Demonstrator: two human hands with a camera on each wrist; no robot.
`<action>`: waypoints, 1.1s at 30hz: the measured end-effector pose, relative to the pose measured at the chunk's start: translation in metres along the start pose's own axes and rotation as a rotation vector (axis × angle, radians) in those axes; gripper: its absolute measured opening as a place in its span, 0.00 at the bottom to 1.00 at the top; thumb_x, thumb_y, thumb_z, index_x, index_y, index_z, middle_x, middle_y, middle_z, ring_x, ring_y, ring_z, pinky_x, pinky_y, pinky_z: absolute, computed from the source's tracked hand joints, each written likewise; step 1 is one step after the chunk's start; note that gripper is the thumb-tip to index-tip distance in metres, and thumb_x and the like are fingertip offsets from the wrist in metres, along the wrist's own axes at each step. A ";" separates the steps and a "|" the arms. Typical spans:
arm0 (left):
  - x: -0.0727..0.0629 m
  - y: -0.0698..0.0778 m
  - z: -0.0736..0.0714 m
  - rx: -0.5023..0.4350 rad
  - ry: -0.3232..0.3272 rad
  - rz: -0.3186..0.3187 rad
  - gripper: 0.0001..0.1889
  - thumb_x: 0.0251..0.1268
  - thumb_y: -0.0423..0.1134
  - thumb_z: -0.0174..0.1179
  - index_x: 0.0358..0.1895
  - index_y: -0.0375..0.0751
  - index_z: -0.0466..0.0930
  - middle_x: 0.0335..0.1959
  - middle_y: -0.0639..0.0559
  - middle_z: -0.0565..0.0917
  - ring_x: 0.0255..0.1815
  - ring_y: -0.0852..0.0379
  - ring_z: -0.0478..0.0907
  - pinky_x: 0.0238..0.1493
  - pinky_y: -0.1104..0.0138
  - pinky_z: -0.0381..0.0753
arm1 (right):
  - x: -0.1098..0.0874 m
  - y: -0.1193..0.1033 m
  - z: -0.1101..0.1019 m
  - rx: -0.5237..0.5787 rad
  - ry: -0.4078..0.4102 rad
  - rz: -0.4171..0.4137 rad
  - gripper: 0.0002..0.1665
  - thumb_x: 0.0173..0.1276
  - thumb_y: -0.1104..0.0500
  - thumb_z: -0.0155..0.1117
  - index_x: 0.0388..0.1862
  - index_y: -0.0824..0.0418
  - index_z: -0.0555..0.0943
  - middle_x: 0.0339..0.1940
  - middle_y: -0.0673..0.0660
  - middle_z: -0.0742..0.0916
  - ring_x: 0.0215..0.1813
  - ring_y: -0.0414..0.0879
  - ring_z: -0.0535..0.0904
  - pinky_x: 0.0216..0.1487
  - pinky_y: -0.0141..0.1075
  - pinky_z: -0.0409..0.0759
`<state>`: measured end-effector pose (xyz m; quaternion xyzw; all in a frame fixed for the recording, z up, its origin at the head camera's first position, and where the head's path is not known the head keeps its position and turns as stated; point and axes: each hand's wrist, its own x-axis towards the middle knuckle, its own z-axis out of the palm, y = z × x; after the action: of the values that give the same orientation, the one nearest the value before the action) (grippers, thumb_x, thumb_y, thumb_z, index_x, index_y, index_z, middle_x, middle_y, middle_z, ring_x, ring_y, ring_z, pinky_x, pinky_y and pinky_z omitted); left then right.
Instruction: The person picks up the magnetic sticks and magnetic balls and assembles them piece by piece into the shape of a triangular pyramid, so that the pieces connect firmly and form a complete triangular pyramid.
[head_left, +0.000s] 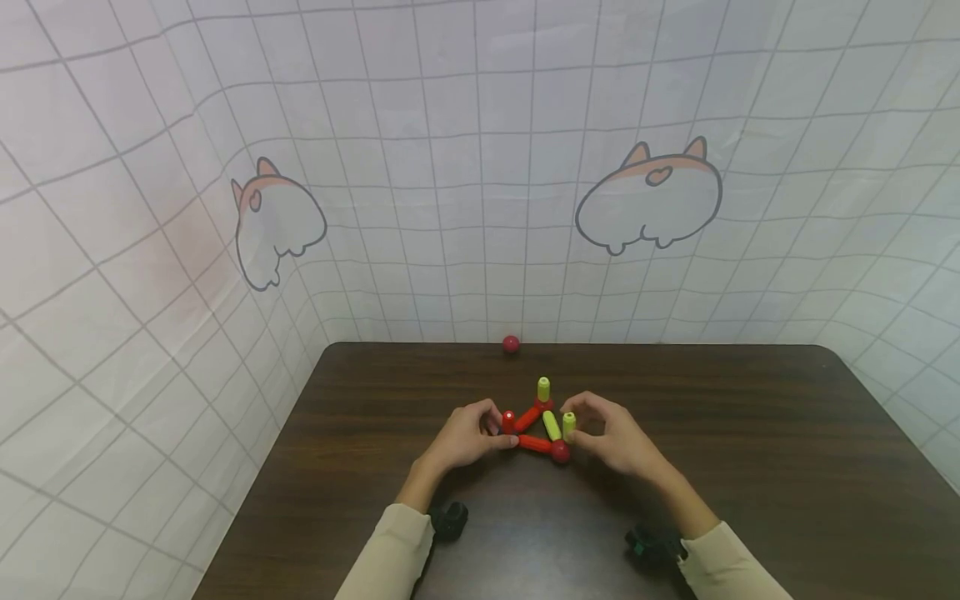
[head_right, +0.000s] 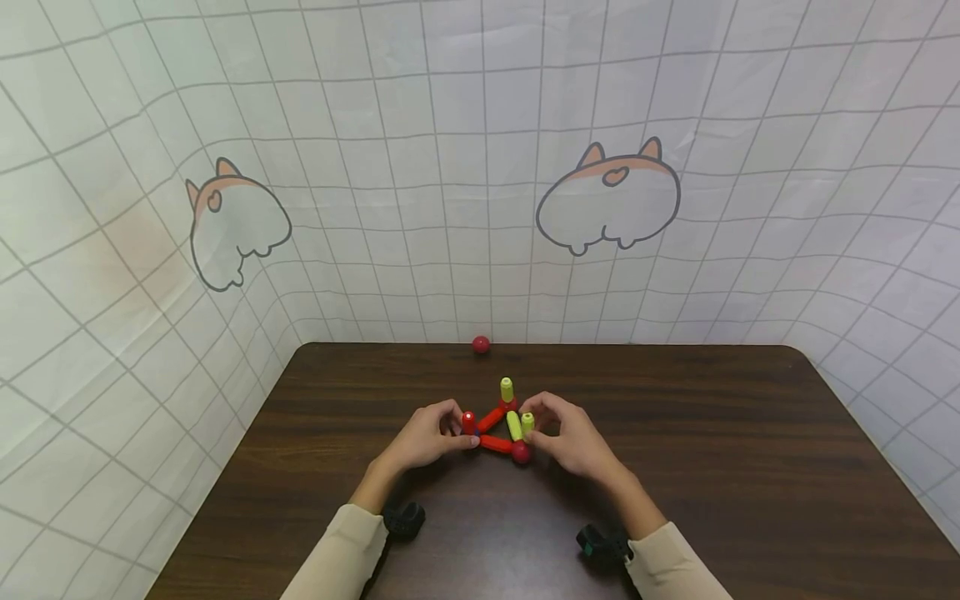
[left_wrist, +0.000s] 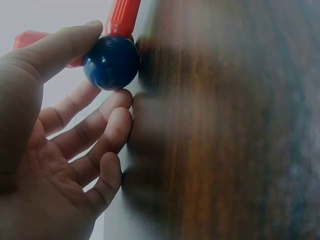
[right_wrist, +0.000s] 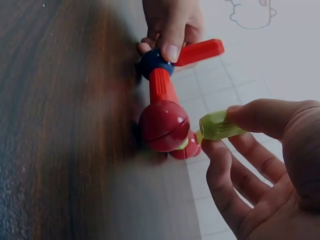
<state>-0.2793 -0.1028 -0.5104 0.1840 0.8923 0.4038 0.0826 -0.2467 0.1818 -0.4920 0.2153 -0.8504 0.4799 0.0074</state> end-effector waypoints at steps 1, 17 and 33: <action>0.000 0.000 0.000 -0.001 -0.001 0.001 0.18 0.58 0.52 0.75 0.39 0.46 0.79 0.27 0.56 0.79 0.26 0.60 0.72 0.27 0.68 0.70 | 0.000 -0.001 0.000 -0.007 0.001 -0.004 0.19 0.64 0.65 0.74 0.53 0.60 0.80 0.47 0.52 0.87 0.44 0.43 0.85 0.49 0.42 0.81; 0.000 0.000 0.000 -0.001 -0.016 -0.012 0.17 0.59 0.53 0.75 0.37 0.47 0.79 0.26 0.57 0.79 0.25 0.61 0.72 0.26 0.69 0.70 | 0.000 0.002 0.007 -0.070 -0.024 -0.013 0.18 0.64 0.64 0.73 0.51 0.53 0.81 0.46 0.49 0.87 0.50 0.49 0.83 0.53 0.51 0.79; 0.001 -0.002 0.001 0.007 -0.014 0.003 0.17 0.58 0.53 0.75 0.36 0.48 0.78 0.26 0.57 0.79 0.26 0.61 0.73 0.27 0.69 0.71 | 0.000 0.002 0.008 -0.061 -0.011 0.016 0.18 0.64 0.64 0.74 0.51 0.56 0.80 0.38 0.50 0.86 0.43 0.46 0.82 0.47 0.43 0.76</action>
<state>-0.2806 -0.1026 -0.5128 0.1884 0.8929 0.3994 0.0875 -0.2458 0.1756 -0.4981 0.2109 -0.8664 0.4527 0.0053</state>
